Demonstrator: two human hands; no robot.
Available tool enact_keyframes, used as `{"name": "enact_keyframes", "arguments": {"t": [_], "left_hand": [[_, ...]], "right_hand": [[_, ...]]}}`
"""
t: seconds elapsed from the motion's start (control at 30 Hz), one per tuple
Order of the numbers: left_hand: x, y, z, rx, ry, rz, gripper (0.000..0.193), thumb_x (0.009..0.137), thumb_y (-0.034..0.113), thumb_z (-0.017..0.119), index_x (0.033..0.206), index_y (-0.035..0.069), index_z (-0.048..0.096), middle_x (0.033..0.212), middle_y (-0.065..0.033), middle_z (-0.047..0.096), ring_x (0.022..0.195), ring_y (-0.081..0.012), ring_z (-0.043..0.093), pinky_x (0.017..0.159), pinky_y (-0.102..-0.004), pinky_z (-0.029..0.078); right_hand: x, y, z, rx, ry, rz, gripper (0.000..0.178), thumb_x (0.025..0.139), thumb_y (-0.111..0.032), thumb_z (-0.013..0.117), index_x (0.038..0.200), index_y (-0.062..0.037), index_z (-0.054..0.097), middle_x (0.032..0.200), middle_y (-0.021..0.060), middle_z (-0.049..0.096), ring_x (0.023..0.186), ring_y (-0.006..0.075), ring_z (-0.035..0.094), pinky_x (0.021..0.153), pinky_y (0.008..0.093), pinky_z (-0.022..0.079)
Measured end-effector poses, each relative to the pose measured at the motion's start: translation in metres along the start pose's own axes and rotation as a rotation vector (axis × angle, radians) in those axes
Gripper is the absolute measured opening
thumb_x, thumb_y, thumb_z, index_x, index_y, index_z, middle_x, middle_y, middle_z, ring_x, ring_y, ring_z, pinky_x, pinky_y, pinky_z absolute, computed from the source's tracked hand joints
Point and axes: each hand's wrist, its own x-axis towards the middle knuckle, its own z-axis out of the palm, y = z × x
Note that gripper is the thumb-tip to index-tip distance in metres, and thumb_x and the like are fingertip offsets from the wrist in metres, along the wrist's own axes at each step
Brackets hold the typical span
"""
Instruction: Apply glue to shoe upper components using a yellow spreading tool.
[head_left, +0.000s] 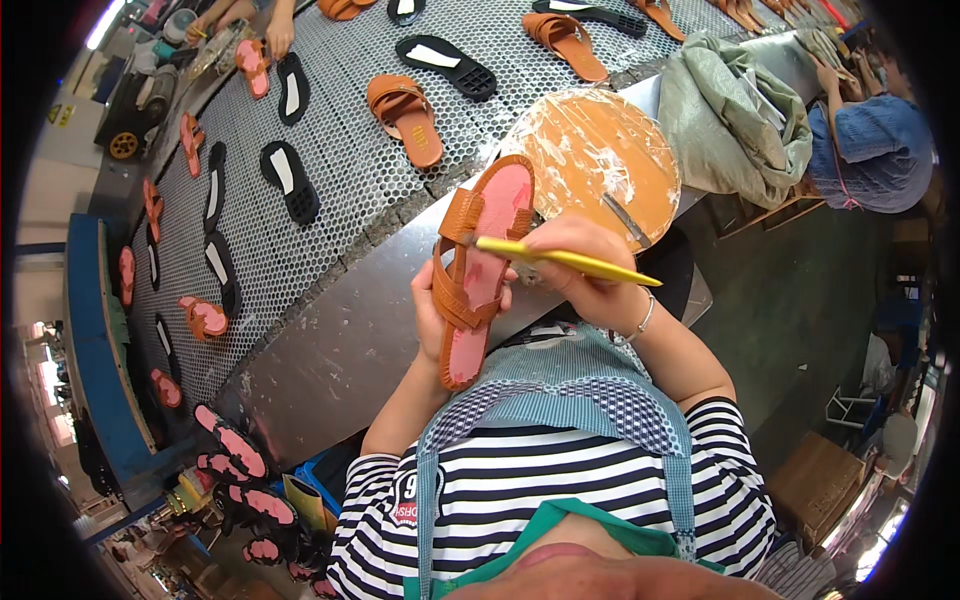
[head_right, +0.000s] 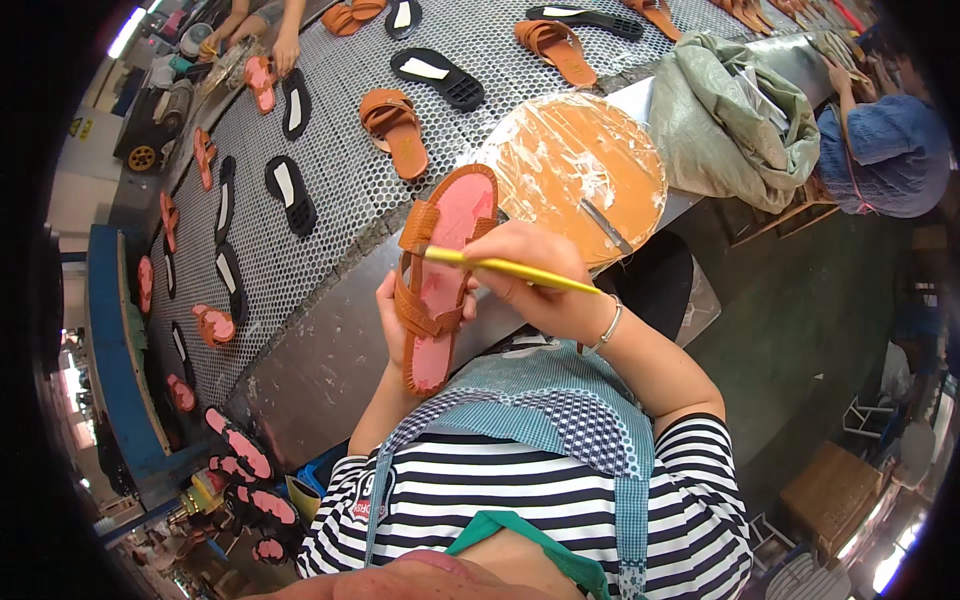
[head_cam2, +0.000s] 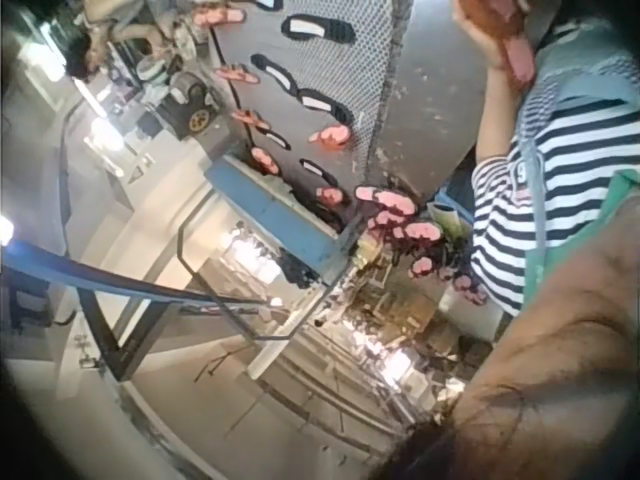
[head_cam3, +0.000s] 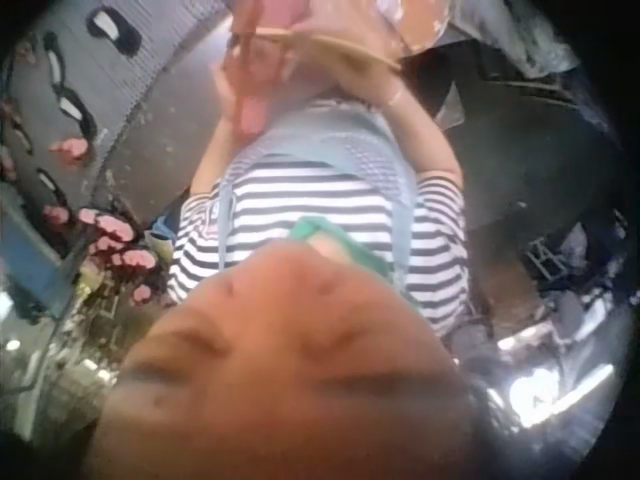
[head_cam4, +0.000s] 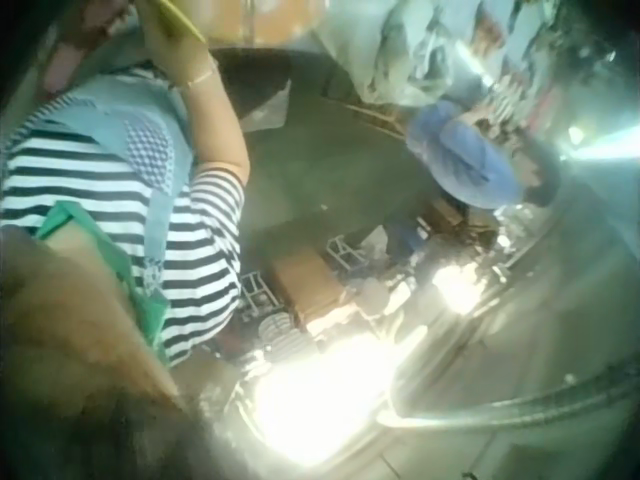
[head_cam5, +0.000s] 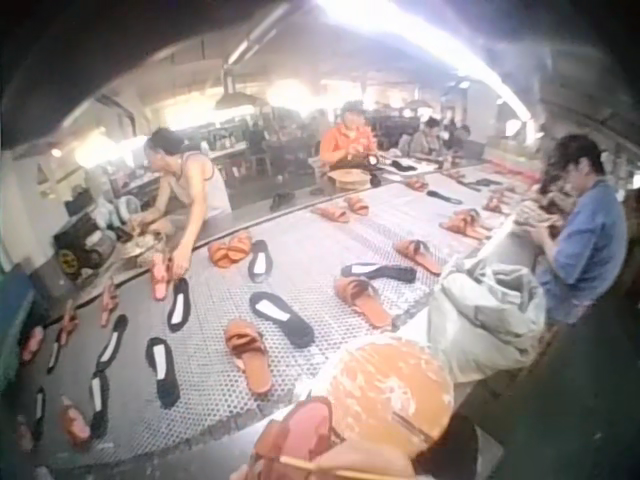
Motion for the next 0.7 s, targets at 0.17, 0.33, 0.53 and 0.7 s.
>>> {"name": "enact_keyframes", "arguments": {"t": [0.17,0.33,0.53,0.7], "left_hand": [[0.004,-0.002,0.01,0.022,0.022,0.002,0.066,0.093,0.054,0.018,0.118,0.004,0.053,0.097,-0.0111,0.061,0.071,-0.0213,0.057,0.061,-0.0312,0.045],[0.019,-0.006,0.011,-0.046,0.151,0.096,0.057,0.095,0.049,0.019,0.105,0.005,0.054,0.088,-0.0081,0.062,0.073,-0.0199,0.058,0.065,-0.0317,0.047],[0.035,-0.006,0.003,-0.081,0.132,0.156,0.058,0.094,0.051,0.021,0.11,0.005,0.053,0.087,-0.0095,0.062,0.075,-0.0207,0.062,0.067,-0.0333,0.052],[0.043,-0.013,-0.007,-0.05,0.158,0.17,0.06,0.093,0.055,0.021,0.114,0.007,0.051,0.086,-0.0104,0.062,0.07,-0.023,0.061,0.062,-0.0339,0.052]], "right_hand": [[0.0,0.007,-0.001,0.074,0.141,0.164,0.022,0.088,0.001,0.058,0.11,-0.0016,0.059,0.1,0.0077,0.06,0.076,0.0112,0.057,0.068,0.0244,0.048],[-0.002,0.007,0.002,0.036,-0.121,-0.05,0.026,0.082,0.002,0.064,0.107,-0.0015,0.061,0.092,0.0117,0.064,0.078,0.0242,0.065,0.068,0.0303,0.052],[-0.01,0.011,0.009,-0.024,-0.188,-0.159,0.031,0.075,0.0,0.069,0.105,-0.0043,0.065,0.09,0.0114,0.064,0.078,0.0254,0.066,0.068,0.0307,0.054],[-0.015,0.014,0.005,-0.008,-0.196,-0.199,0.03,0.074,-0.002,0.068,0.103,-0.0045,0.066,0.09,0.0116,0.064,0.078,0.025,0.066,0.068,0.0307,0.054]]}}
